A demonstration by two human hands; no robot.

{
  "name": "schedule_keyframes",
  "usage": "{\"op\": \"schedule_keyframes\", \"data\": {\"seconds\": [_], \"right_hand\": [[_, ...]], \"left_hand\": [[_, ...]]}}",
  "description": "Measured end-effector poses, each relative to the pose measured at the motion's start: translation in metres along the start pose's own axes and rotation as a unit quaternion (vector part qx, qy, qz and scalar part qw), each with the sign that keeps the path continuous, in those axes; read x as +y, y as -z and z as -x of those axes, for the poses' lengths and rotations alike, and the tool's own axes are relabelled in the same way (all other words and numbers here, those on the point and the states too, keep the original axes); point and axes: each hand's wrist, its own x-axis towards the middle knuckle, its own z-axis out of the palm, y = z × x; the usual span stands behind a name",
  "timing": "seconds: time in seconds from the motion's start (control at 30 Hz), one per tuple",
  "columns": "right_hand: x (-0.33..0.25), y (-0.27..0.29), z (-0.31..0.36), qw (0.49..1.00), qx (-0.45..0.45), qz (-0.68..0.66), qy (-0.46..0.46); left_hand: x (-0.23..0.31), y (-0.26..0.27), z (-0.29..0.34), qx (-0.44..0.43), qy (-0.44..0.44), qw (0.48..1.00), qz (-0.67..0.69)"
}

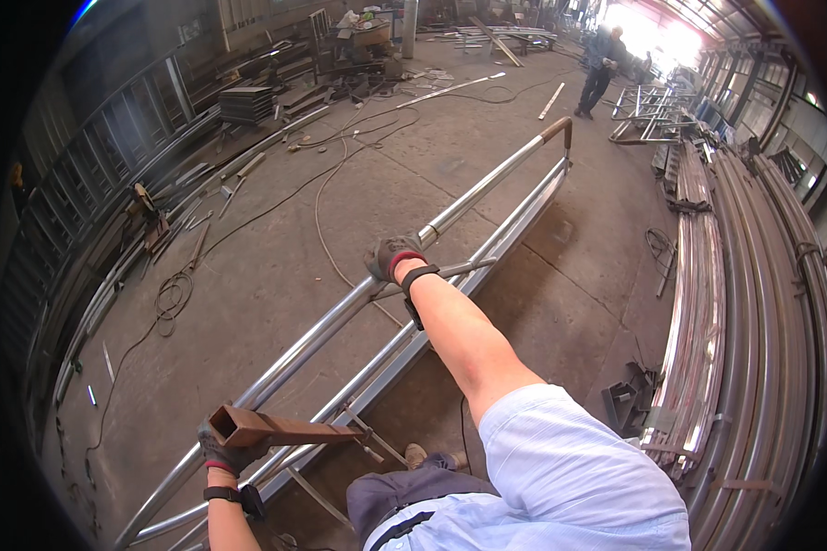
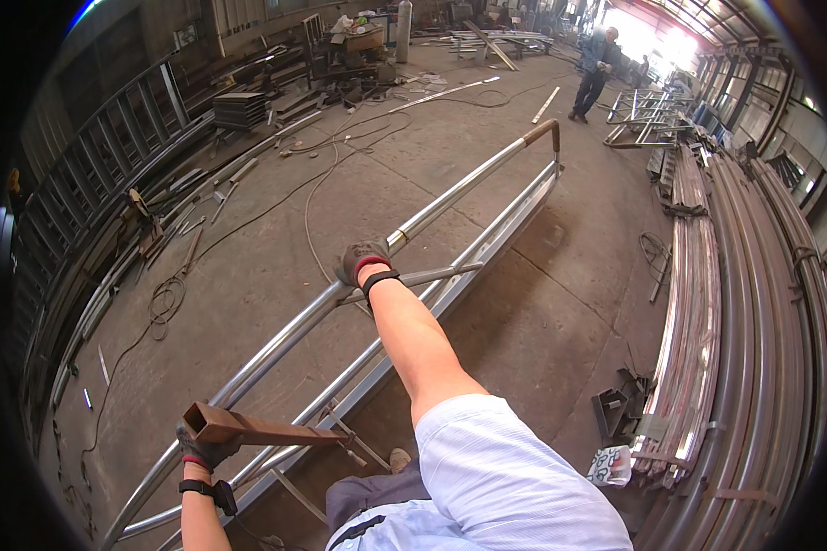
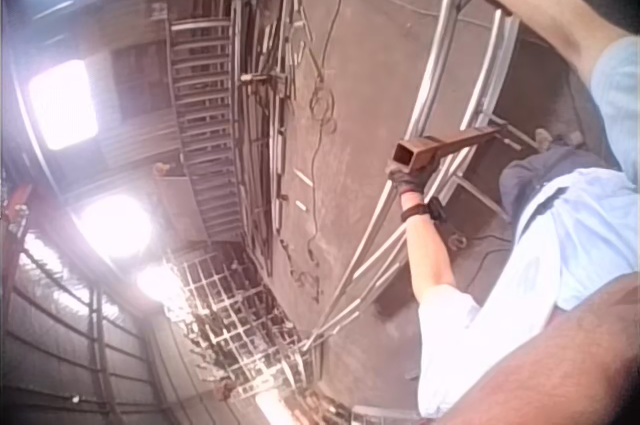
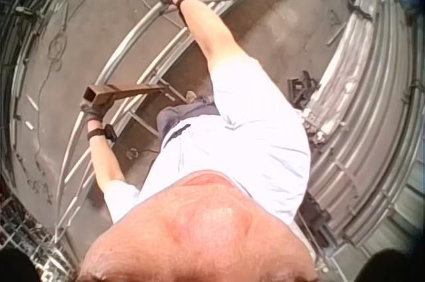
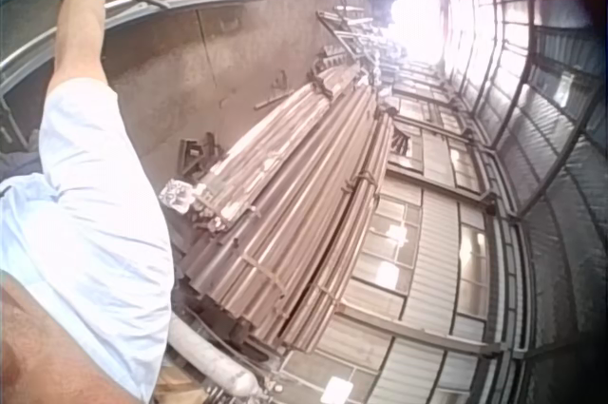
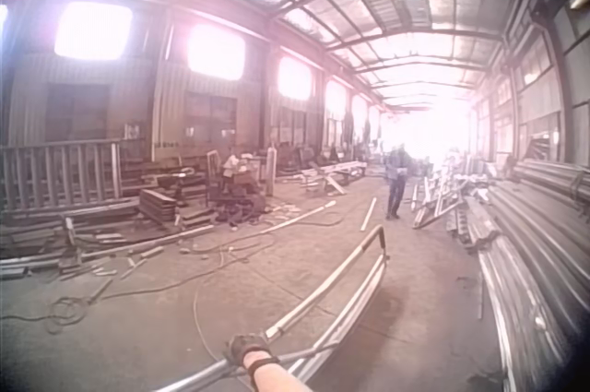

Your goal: A person in a metal fabrication workshop is inspecting a curved stainless steel pipe assembly, checking welds and alignment by hand.

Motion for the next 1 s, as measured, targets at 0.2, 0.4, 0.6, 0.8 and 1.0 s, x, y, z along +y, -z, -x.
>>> {"op": "schedule_keyframes", "data": {"seconds": [0.2, 0.4, 0.6, 0.8, 1.0], "right_hand": [[-0.005, 0.007, 0.004, 1.0, -0.015, 0.0, -0.014], [-0.001, 0.002, -0.001, 1.0, -0.013, 0.004, -0.024], [-0.007, 0.004, -0.001, 1.0, -0.02, -0.003, -0.024], [0.003, -0.001, -0.004, 0.999, -0.031, 0.023, 0.004], [0.0, 0.001, 0.001, 1.0, 0.001, -0.006, -0.017]], "left_hand": [[0.002, 0.001, 0.001, -0.001, 0.005, 1.0, 0.003], [0.004, 0.0, 0.0, 0.001, 0.006, 1.0, 0.006], [-0.018, -0.01, 0.006, 0.018, 0.002, 1.0, -0.001], [-0.012, -0.01, 0.001, 0.018, -0.012, 0.999, -0.038], [-0.004, -0.003, 0.001, 0.006, -0.009, 1.0, -0.022]]}}
